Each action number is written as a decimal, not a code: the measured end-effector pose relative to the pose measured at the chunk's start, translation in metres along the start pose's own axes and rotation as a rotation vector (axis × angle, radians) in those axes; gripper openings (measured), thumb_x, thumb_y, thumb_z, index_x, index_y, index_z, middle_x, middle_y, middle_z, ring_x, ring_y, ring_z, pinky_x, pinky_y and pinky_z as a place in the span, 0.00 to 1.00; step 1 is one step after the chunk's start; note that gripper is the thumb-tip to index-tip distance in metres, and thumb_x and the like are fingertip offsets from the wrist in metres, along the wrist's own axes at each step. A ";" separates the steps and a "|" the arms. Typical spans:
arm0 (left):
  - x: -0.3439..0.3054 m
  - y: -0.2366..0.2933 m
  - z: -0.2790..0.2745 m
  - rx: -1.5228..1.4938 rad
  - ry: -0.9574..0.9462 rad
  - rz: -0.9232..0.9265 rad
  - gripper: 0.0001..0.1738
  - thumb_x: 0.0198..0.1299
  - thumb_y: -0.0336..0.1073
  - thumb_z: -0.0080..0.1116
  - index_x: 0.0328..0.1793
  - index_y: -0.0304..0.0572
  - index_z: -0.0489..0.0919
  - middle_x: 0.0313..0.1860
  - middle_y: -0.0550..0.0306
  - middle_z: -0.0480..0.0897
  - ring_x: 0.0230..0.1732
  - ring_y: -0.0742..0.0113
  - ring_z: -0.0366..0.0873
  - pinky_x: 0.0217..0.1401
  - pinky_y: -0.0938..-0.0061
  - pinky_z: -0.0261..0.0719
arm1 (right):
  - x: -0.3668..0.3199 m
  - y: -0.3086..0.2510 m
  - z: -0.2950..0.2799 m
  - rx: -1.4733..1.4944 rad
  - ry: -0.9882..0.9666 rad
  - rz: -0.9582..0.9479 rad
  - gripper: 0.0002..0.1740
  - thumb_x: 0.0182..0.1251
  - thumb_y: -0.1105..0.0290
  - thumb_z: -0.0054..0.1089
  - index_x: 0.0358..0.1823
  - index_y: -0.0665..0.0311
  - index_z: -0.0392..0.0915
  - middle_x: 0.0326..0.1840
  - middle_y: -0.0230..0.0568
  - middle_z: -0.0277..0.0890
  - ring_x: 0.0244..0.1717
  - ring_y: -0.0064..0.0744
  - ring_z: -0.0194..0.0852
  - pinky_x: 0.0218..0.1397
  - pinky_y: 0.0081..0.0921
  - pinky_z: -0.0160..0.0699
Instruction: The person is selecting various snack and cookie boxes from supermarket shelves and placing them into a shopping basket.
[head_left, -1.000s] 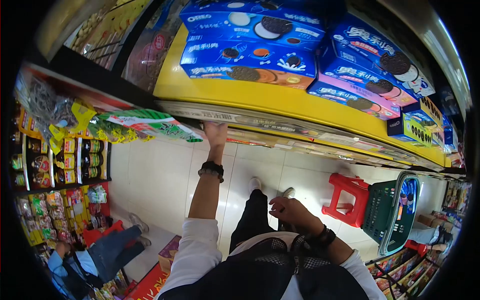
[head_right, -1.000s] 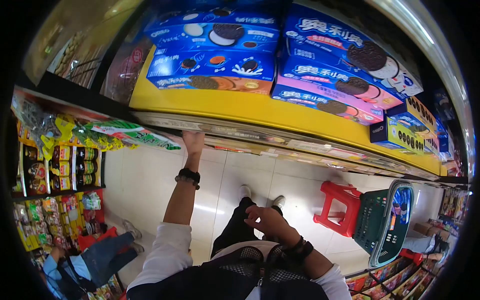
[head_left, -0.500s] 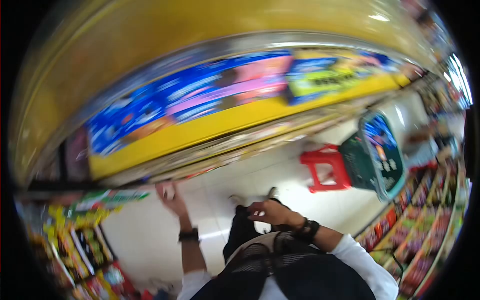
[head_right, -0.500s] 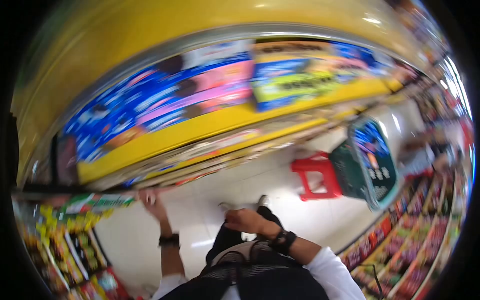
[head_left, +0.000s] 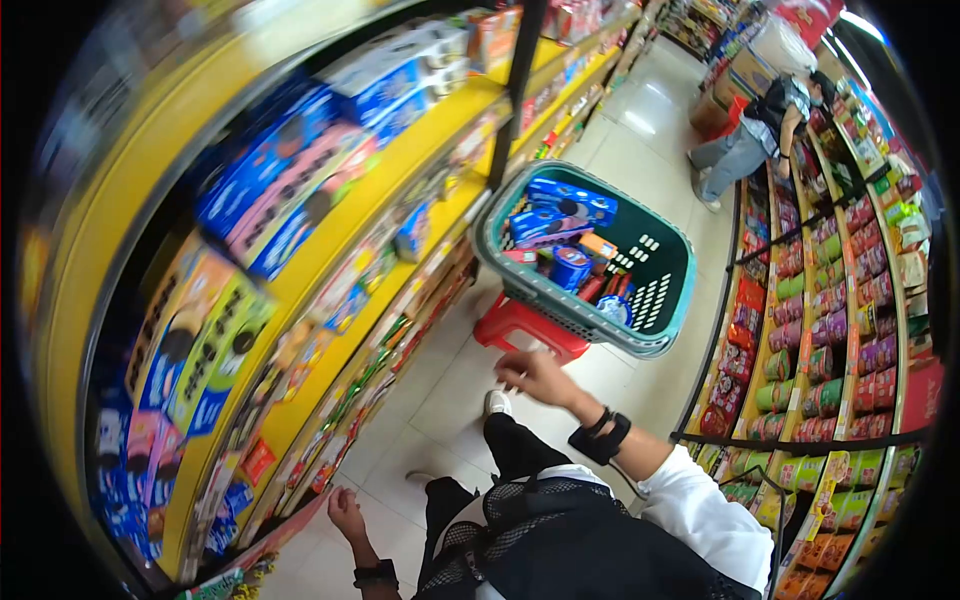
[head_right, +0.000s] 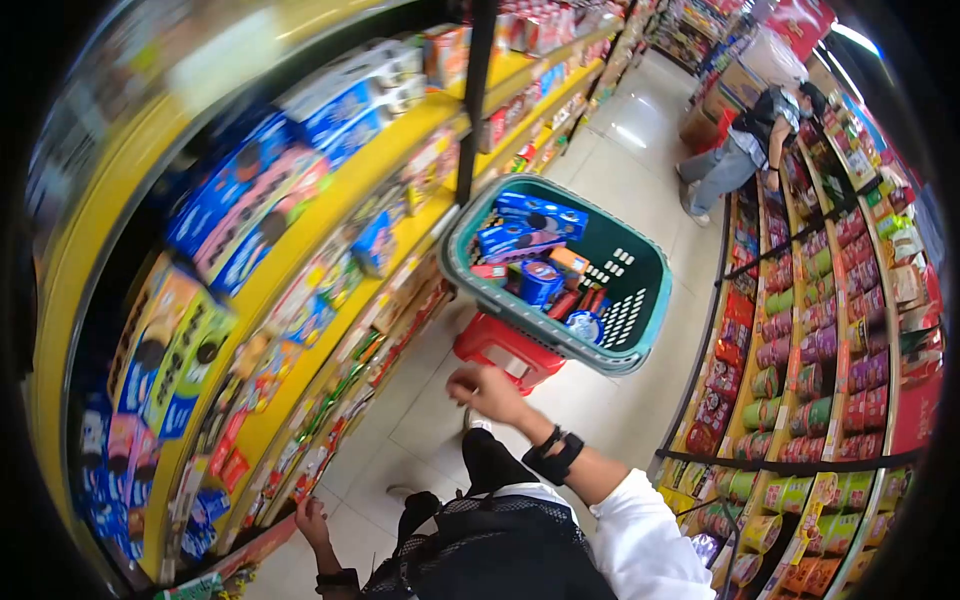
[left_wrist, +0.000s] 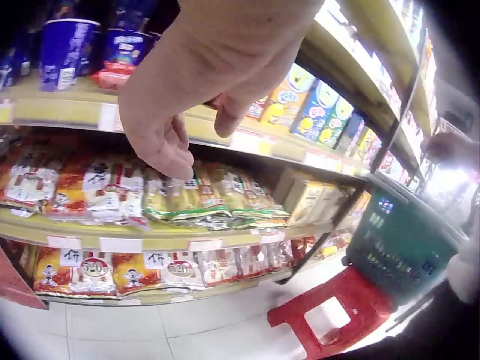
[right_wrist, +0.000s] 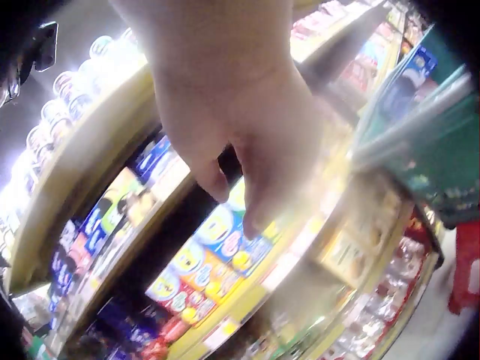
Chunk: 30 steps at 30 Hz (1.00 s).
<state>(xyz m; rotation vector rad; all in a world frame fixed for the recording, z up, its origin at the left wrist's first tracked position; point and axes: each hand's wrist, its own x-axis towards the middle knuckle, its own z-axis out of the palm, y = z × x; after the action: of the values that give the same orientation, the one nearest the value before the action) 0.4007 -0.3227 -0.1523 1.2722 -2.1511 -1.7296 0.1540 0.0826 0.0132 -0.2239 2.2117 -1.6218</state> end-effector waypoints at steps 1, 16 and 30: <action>0.000 0.015 0.021 0.000 -0.019 -0.013 0.16 0.55 0.30 0.57 0.50 0.33 0.75 0.37 0.57 0.80 0.34 0.74 0.76 0.29 0.82 0.73 | 0.005 0.008 -0.036 -0.019 0.091 0.040 0.11 0.62 0.67 0.55 0.38 0.70 0.77 0.25 0.45 0.78 0.28 0.33 0.80 0.34 0.29 0.77; -0.009 0.264 0.291 0.265 -0.515 0.354 0.12 0.61 0.32 0.55 0.47 0.32 0.77 0.38 0.56 0.80 0.39 0.72 0.77 0.44 0.78 0.74 | 0.068 0.176 -0.258 -0.952 -0.091 0.703 0.41 0.34 0.41 0.72 0.42 0.70 0.78 0.40 0.50 0.80 0.43 0.45 0.80 0.47 0.35 0.79; -0.011 0.287 0.350 0.300 -0.650 0.364 0.10 0.60 0.29 0.55 0.47 0.33 0.77 0.39 0.54 0.82 0.40 0.70 0.79 0.43 0.77 0.76 | 0.060 0.201 -0.242 -1.124 -0.326 0.735 0.58 0.32 0.32 0.68 0.56 0.75 0.66 0.46 0.48 0.75 0.48 0.42 0.77 0.38 0.39 0.80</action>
<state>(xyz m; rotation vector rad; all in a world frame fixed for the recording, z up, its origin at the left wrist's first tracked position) 0.0626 -0.0481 -0.0269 0.3002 -2.8410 -1.8733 0.0230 0.3392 -0.1267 0.0461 2.2667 0.1025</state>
